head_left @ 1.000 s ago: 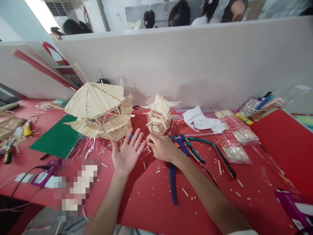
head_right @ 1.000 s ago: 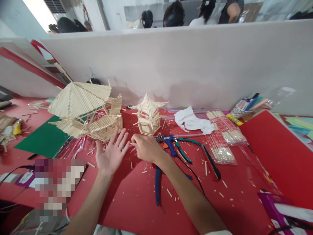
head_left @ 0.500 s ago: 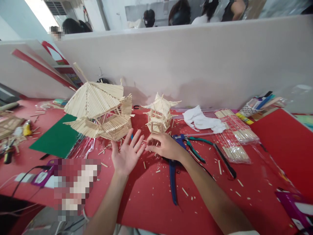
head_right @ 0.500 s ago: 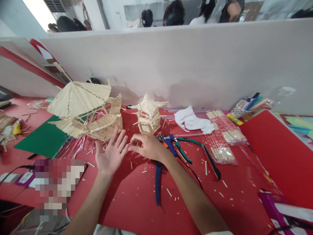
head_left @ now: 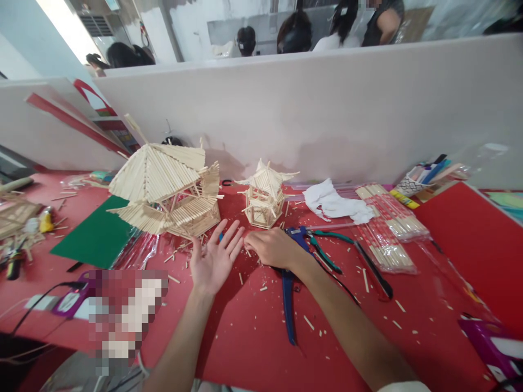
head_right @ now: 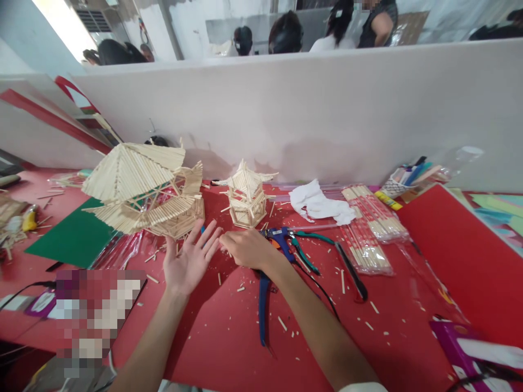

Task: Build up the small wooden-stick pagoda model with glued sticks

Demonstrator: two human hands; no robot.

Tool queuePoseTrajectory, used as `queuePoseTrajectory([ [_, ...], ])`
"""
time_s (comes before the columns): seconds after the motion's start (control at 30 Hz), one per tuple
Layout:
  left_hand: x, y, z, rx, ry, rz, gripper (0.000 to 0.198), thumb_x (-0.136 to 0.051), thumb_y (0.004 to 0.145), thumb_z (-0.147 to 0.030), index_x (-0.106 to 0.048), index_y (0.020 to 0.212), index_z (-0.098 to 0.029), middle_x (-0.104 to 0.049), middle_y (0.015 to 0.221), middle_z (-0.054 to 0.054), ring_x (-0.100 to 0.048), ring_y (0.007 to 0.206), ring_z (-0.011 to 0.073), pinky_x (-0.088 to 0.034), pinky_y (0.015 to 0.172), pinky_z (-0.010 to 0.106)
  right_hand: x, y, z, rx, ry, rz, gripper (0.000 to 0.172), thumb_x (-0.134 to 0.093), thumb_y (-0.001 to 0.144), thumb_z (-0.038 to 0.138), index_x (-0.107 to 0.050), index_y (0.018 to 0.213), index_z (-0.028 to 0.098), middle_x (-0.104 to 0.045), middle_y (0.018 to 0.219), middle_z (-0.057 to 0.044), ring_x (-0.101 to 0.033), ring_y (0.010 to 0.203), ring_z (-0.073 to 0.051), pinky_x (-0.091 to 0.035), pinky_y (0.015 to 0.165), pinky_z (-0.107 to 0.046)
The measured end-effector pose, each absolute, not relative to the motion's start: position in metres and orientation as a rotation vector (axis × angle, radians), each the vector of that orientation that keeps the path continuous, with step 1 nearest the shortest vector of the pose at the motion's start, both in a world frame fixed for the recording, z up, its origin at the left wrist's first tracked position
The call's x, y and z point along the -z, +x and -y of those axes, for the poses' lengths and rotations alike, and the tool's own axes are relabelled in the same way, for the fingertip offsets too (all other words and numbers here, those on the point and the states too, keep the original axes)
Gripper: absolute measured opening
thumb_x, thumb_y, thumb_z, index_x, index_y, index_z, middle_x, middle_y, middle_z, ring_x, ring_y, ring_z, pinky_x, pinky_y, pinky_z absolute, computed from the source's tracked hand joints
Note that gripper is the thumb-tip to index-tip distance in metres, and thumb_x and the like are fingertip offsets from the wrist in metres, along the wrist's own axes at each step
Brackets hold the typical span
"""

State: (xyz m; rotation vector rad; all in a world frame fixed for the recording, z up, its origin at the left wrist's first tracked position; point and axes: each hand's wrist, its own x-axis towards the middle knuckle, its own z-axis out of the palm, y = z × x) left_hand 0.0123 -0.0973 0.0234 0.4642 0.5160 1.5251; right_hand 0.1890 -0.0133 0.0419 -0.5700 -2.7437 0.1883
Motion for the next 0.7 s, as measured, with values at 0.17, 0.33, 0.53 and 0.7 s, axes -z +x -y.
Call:
queuePoseTrajectory([
  [0.17, -0.005, 0.009, 0.090, -1.595, 0.586, -0.955, 0.041, -0.080, 0.073, -0.032, -0.068, 0.111, -0.024, -0.068, 0.118, 0.005, -0.064, 0.107, 0.0182, -0.048, 0.099, 0.031, -0.067, 0.212, 0.005, -0.515, -0.713, 2.888, 0.019, -0.056, 0.094, 0.021, -0.061, 0.076, 0.019, -0.068, 0.075, -0.001, -0.057, 0.066, -0.014, -0.024, 0.058, -0.028],
  [0.33, 0.004, 0.004, 0.085, -1.551, 0.829, -1.307, 0.031, -0.085, 0.065, -0.025, -0.069, 0.092, -0.022, -0.066, 0.082, -0.003, -0.061, 0.073, 0.0104, -0.050, 0.072, 0.023, -0.070, 0.245, -0.011, -0.638, -0.858, 2.782, 0.034, -0.053, 0.097, 0.029, -0.056, 0.064, 0.020, -0.060, 0.061, 0.000, -0.052, 0.060, -0.014, -0.027, 0.059, -0.029],
  [0.53, -0.006, -0.007, 0.074, -1.365, 1.162, -1.480, 0.031, -0.084, 0.064, -0.035, -0.071, 0.087, -0.019, -0.072, 0.084, 0.004, -0.066, 0.079, 0.0184, -0.051, 0.077, 0.031, -0.068, 0.263, -0.020, -0.651, -0.947, 2.687, 0.034, -0.053, 0.097, 0.031, -0.061, 0.065, 0.021, -0.063, 0.063, -0.002, -0.053, 0.059, -0.014, -0.029, 0.059, -0.030],
  [0.7, -0.010, -0.019, 0.054, -1.065, 1.501, -1.690, 0.030, -0.067, 0.078, -0.046, -0.073, 0.091, -0.019, -0.074, 0.083, 0.007, -0.068, 0.072, 0.0217, -0.050, 0.071, 0.032, -0.060, 0.264, -0.026, -0.532, -1.047, 2.636, 0.031, -0.054, 0.096, 0.032, -0.064, 0.069, 0.021, -0.064, 0.064, -0.003, -0.054, 0.060, -0.015, -0.029, 0.057, -0.030],
])
